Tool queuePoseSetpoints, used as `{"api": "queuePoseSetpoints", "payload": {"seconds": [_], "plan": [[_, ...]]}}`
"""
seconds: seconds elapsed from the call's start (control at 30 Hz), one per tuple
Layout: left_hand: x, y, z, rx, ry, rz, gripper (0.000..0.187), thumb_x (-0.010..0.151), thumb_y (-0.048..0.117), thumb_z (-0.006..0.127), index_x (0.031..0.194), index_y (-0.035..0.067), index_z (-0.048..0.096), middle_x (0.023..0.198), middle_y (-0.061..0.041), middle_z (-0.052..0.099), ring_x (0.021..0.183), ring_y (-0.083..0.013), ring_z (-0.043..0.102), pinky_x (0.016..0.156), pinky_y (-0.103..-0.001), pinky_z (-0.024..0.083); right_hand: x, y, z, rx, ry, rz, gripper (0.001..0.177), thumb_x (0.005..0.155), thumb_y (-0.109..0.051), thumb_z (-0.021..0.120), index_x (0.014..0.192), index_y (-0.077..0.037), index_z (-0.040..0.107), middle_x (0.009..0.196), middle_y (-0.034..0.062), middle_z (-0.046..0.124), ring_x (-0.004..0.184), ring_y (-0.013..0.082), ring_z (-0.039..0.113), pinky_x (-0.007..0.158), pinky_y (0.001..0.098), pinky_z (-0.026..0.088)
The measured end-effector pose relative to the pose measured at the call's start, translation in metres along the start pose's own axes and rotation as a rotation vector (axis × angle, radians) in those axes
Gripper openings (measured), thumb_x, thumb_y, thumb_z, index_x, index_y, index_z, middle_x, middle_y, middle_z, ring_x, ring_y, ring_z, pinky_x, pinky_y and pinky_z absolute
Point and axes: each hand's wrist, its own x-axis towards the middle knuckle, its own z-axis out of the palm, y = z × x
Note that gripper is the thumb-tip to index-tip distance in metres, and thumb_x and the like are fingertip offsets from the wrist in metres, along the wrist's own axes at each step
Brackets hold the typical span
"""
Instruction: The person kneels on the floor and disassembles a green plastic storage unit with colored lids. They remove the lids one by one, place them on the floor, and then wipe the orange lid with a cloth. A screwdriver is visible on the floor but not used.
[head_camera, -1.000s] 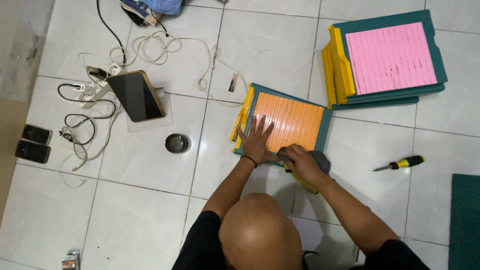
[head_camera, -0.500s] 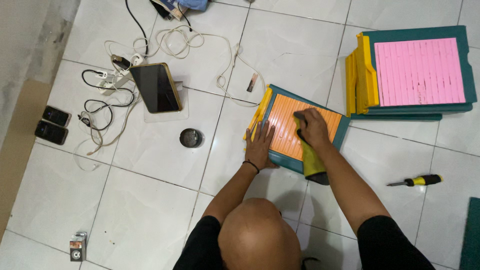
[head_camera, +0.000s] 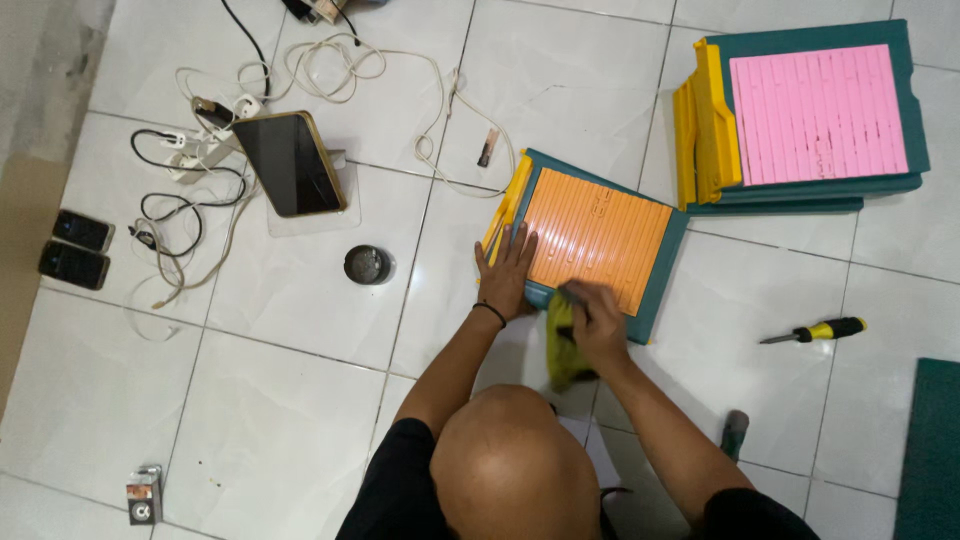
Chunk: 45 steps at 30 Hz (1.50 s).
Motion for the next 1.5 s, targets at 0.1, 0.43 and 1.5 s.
{"api": "queuePoseSetpoints", "payload": {"seconds": [0.1,0.43,1.5], "plan": [[-0.002,-0.007,0.013,0.162,0.194,0.051,0.099,0.082,0.017,0.077,0.164,0.012,0.021,0.174,-0.006,0.01,0.16,-0.0283,0.008,0.114,-0.074,0.012,0.047,0.006,0.038,-0.067,0.084,0.174,0.037,0.092,0.002,0.067,0.128,-0.003,0.062,0.124,0.0179,0.06,0.114,0.0389,0.062,0.095,0.0441,0.054],[-0.005,0.003,-0.032,-0.102,-0.047,-0.035,0.107,0.072,0.018,0.08,0.161,0.014,0.021,0.17,-0.003,0.014,0.158,-0.0255,0.013,0.12,-0.071,0.013,-0.001,0.037,0.038,-0.442,-0.329,-0.115,0.03,0.089,-0.009,0.066,0.119,-0.009,0.067,0.112,0.0119,0.058,0.108,0.0323,0.055,0.091,0.047,0.042],[0.008,-0.039,-0.015,0.302,0.088,0.152,0.095,0.086,0.008,0.067,0.165,0.014,0.015,0.172,-0.003,0.014,0.158,-0.0268,0.017,0.114,-0.072,0.022,-0.093,0.058,-0.084,-0.014,-0.417,0.188,0.042,0.071,-0.001,0.081,0.111,-0.008,0.07,0.111,0.0117,0.06,0.106,0.0296,0.064,0.089,0.0345,0.055]]}}
